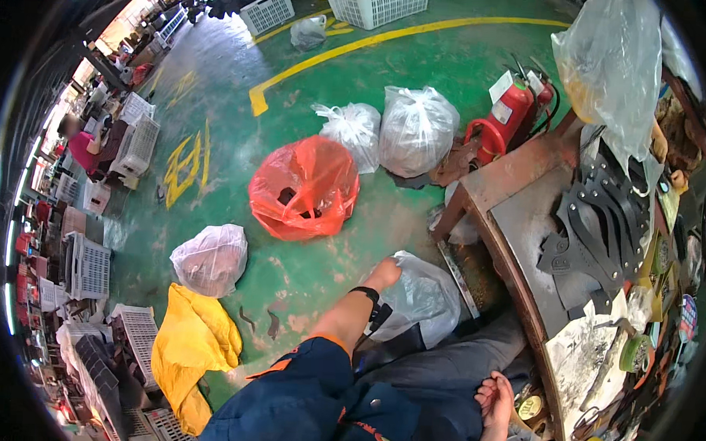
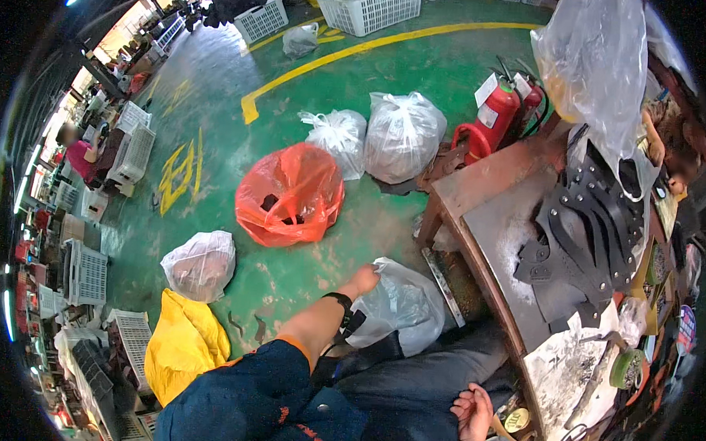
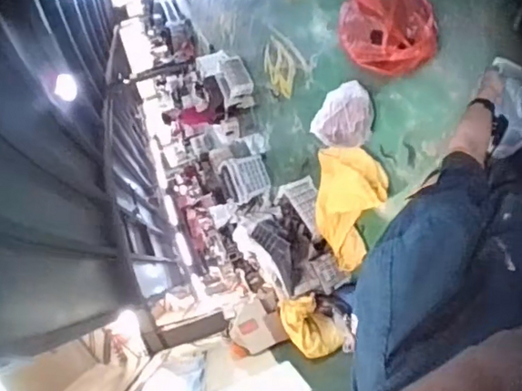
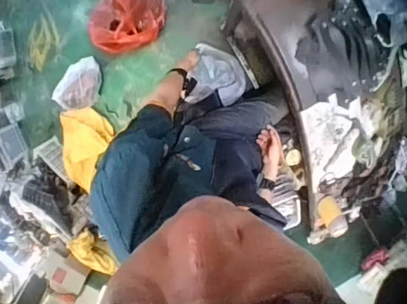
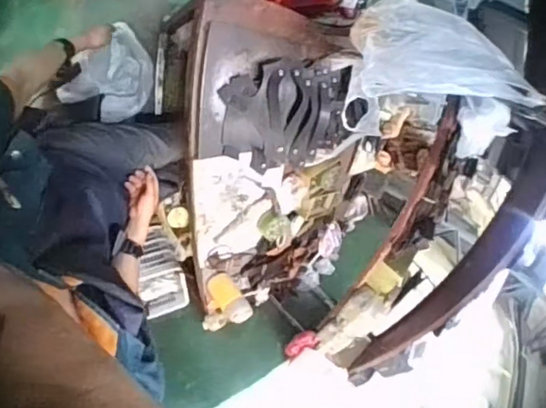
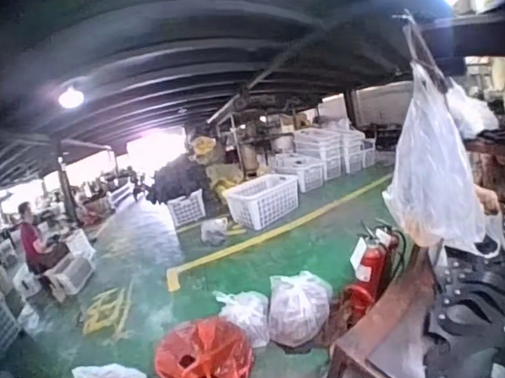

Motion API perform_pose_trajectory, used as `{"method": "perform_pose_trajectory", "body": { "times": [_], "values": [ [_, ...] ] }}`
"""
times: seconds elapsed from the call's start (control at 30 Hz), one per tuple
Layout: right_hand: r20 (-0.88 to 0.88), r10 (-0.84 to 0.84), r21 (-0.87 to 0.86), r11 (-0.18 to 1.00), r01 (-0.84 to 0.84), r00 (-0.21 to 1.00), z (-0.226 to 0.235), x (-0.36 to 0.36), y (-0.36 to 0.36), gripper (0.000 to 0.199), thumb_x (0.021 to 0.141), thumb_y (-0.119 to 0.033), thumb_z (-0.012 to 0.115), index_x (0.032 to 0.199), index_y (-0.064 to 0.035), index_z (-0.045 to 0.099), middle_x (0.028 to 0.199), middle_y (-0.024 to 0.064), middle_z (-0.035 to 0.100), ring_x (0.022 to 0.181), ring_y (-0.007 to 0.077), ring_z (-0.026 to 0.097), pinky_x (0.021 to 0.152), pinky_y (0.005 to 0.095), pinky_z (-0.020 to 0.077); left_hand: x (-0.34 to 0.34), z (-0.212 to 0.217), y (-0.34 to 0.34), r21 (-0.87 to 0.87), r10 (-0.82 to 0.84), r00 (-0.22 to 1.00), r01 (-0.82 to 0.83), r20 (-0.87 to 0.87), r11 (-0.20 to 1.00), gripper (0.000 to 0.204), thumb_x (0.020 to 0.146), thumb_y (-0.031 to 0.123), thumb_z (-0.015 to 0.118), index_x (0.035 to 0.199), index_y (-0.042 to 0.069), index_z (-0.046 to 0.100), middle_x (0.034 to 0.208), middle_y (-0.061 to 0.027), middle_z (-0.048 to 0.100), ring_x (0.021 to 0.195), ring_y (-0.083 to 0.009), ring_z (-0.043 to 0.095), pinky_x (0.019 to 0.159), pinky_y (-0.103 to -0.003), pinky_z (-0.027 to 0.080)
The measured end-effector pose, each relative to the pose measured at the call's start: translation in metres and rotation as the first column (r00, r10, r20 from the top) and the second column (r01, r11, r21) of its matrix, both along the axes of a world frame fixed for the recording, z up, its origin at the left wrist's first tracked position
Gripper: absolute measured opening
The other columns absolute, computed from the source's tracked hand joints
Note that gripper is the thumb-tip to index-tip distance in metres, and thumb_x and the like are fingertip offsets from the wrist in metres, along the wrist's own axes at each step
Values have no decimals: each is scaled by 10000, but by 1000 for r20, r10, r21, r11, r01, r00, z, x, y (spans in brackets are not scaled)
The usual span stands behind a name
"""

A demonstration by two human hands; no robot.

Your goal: The worker uses a hammer to flatten leather components on a metal plate and organizes them into plastic bags.

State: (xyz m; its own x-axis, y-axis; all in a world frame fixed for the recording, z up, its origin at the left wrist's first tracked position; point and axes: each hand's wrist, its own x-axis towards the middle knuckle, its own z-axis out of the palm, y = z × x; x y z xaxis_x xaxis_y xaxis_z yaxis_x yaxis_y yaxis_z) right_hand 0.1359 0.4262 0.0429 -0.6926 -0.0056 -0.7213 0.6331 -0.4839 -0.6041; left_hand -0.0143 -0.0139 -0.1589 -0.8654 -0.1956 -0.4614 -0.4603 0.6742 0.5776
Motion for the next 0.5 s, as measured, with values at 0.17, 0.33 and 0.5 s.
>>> {"method": "perform_pose_trajectory", "body": {
  "times": [0.17,0.33,0.5],
  "values": [
    [20,-38,79,996,36,999,9,-2,-11,236,991,-198,542,1126,-14,600,731,73,634,549,175,599,469,326,550,-63,19,-2,62,16,985,-5,-172,998,467,859,250,513,1239,11,640,1264,-272,603,1192,-408,565,1036,-470,442],
    [-11,32,40,999,-32,999,0,-3,-3,256,997,-227,530,1159,-41,595,802,89,672,625,193,645,531,342,581,-101,43,-23,46,35,977,-26,-211,999,532,854,233,566,1352,47,565,1378,-262,528,1275,-416,501,1086,-449,408],
    [-14,24,30,999,-24,1000,-8,-2,1,255,988,-229,536,1146,-42,607,784,93,676,609,203,649,507,350,574,-73,63,-28,27,52,946,-46,-319,999,572,816,197,643,1379,133,568,1479,-265,425,1368,-431,416,1131,-426,374]
  ]
}}
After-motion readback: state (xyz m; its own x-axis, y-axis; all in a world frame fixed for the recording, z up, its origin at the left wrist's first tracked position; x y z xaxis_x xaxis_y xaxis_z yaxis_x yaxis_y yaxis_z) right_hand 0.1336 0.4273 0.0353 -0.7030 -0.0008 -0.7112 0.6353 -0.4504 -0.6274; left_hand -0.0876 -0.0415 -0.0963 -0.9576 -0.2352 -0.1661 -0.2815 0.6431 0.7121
